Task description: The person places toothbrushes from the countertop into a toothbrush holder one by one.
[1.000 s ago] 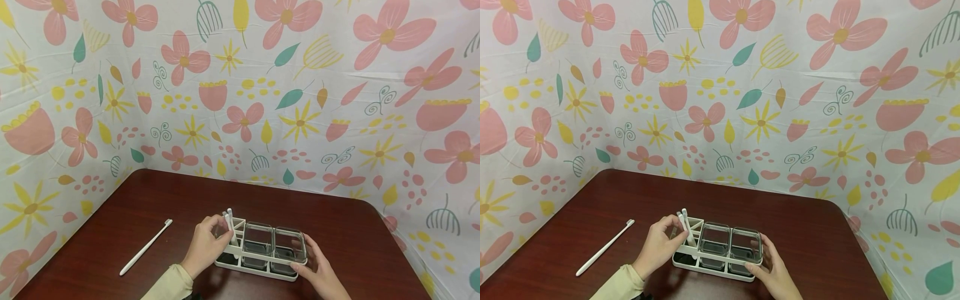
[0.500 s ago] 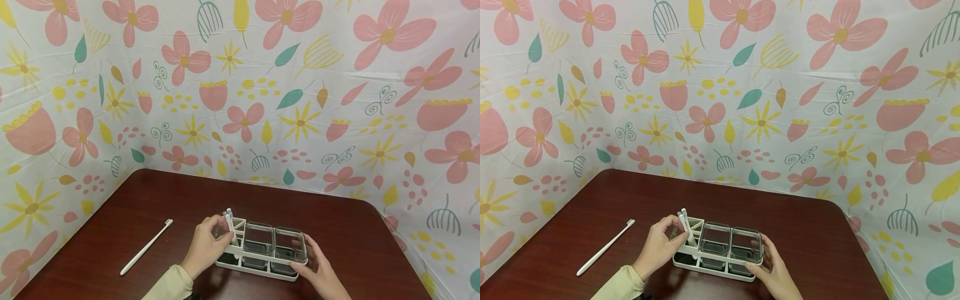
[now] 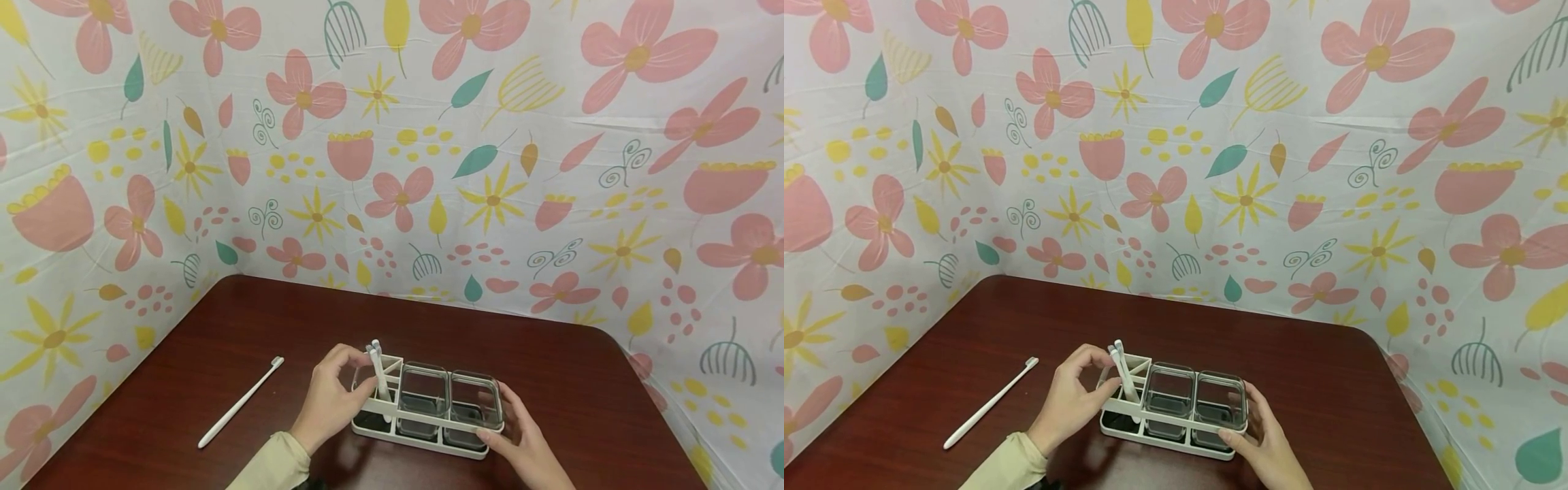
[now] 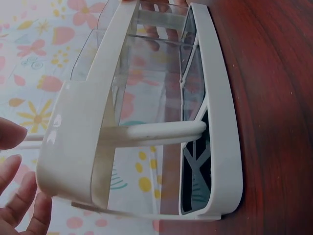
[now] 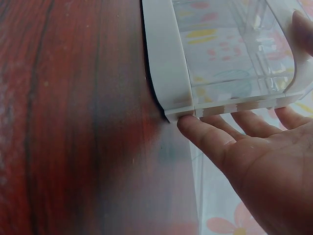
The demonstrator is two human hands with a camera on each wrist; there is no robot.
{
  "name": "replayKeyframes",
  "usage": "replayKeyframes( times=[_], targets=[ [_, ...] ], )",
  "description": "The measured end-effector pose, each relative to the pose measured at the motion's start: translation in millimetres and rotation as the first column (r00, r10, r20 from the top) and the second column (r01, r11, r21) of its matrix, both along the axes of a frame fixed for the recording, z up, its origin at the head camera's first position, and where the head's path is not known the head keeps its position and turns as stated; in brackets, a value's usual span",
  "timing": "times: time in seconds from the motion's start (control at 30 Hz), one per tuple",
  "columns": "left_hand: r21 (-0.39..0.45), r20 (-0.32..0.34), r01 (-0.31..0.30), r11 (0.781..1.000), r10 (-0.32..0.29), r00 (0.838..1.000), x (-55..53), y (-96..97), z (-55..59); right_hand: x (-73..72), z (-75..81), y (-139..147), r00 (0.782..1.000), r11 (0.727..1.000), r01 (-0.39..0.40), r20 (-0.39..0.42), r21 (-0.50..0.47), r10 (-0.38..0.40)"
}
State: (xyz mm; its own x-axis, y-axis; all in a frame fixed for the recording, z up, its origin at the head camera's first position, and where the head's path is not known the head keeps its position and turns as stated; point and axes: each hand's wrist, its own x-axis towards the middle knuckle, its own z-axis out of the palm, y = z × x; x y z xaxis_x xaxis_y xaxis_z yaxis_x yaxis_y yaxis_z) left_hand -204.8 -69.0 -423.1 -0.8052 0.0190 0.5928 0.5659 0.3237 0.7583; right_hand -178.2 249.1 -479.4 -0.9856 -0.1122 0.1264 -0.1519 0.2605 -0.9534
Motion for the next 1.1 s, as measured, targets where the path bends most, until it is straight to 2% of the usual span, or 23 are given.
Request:
replayKeyframes(
  times=[0.13, 0.17, 0.23, 0.33, 0.5, 0.8, 1.1],
  targets=[
    [-0.007, -0.007, 0.0, 1.0, 0.0, 1.0, 0.0, -4.5, 2.0, 0.2, 0.6, -0.2, 1.0, 1.0, 0.004, 0.008, -0.001, -0.004],
    [-0.006, -0.014, 0.003, 1.0, -0.004, 1.0, -1.1, -5.9, 0.7, 0.2, 0.9, -0.3, 1.0, 1.0, 0.005, 0.011, -0.002, -0.005],
    [-0.006, -0.01, 0.006, 1.0, -0.006, 1.0, -8.0, -9.6, -9.5, 0.5, 1.6, -0.8, 1.0, 1.0, 0.009, 0.019, -0.007, -0.008],
    [-0.009, -0.012, -0.003, 1.0, 0.003, 1.0, -9.5, -12.0, -10.8, 0.8, 2.5, -1.5, 1.0, 1.0, 0.01, 0.021, -0.008, -0.009],
    [0.001, -0.013, -0.019, 1.0, 0.019, 1.0, -8.1, -15.5, -8.7, 0.8, 3.0, -1.7, 0.999, 1.0, 0.015, 0.032, -0.002, -0.015],
    [0.001, -0.059, -0.051, 0.999, 0.051, 0.997, -8.8, -25.2, -4.9, 0.9, 3.5, -2.0, 1.0, 1.0, 0.012, 0.022, -0.003, -0.012],
    [-0.07, 0.002, -0.134, 0.988, 0.134, 0.991, -13.2, -44.0, -8.4, 0.5, 1.9, -1.1, 1.0, 1.0, 0.01, 0.008, 0.005, -0.01]
  ],
)
